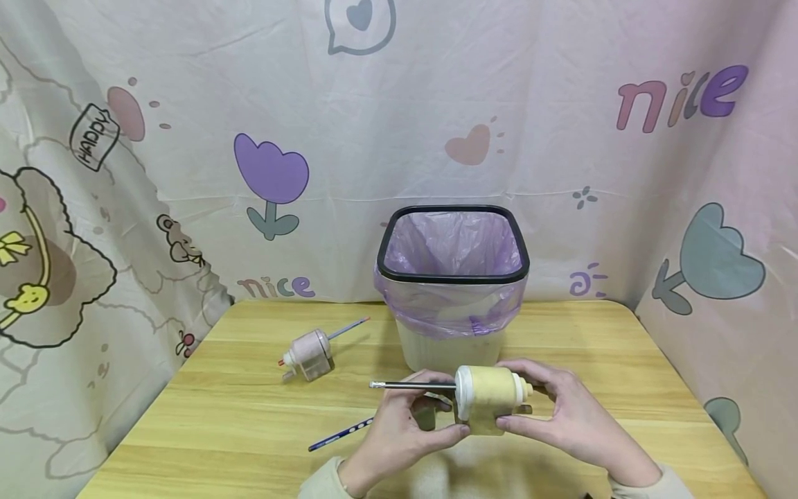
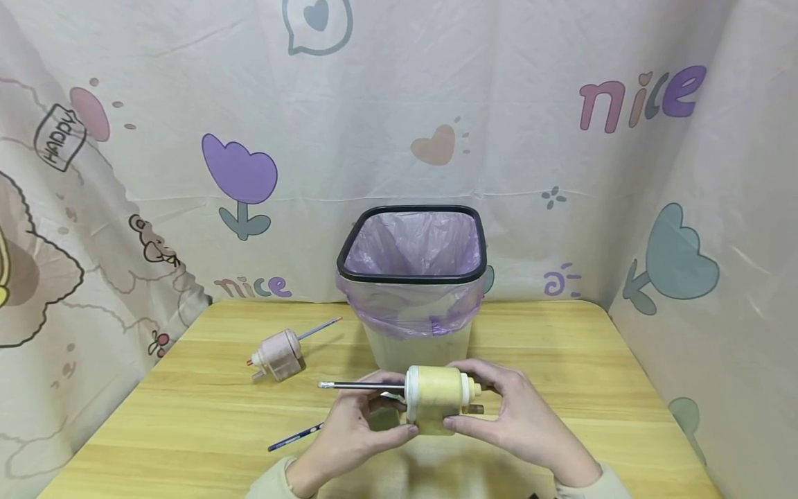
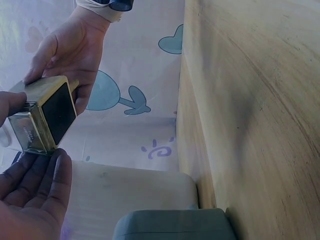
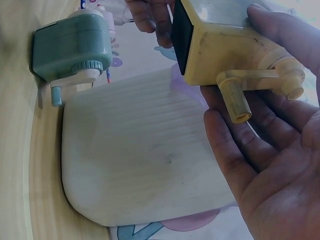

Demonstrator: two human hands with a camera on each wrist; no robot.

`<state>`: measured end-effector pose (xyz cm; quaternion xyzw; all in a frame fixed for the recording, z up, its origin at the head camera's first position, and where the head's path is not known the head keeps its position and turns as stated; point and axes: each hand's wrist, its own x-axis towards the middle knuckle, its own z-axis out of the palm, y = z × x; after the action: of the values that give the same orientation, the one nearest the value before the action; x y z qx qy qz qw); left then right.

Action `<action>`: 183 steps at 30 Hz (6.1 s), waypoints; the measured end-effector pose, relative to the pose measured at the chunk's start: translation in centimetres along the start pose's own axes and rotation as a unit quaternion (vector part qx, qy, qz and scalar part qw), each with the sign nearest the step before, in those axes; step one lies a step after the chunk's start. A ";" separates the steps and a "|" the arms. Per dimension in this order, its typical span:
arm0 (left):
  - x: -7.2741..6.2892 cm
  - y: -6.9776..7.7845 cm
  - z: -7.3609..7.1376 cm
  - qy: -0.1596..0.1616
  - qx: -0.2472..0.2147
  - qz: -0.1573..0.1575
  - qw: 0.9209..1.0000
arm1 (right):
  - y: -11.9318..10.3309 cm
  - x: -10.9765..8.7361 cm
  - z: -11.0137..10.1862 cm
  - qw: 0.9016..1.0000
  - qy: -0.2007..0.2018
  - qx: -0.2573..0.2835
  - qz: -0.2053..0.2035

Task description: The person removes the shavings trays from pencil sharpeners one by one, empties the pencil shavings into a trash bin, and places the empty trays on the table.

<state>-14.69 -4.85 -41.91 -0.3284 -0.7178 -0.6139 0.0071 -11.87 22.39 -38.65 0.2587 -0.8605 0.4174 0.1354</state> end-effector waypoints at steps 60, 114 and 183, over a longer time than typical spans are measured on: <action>0.0 -0.3 0.0 0.004 0.028 0.100 0.995 | 0.2 0.0 -0.3 1.000 -0.002 0.004 -0.020; -0.1 -0.2 0.1 0.003 0.014 0.124 0.992 | 0.2 0.0 -0.3 0.999 -0.003 0.003 -0.045; -0.2 0.3 -0.2 0.008 0.004 0.053 0.999 | 0.5 -0.1 -1.2 1.000 -0.005 -0.005 -0.028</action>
<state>-14.45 -5.10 -41.73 -0.3606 -0.7017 -0.6127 0.0464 -12.04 23.65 -38.35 0.2842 -0.8557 0.4079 0.1438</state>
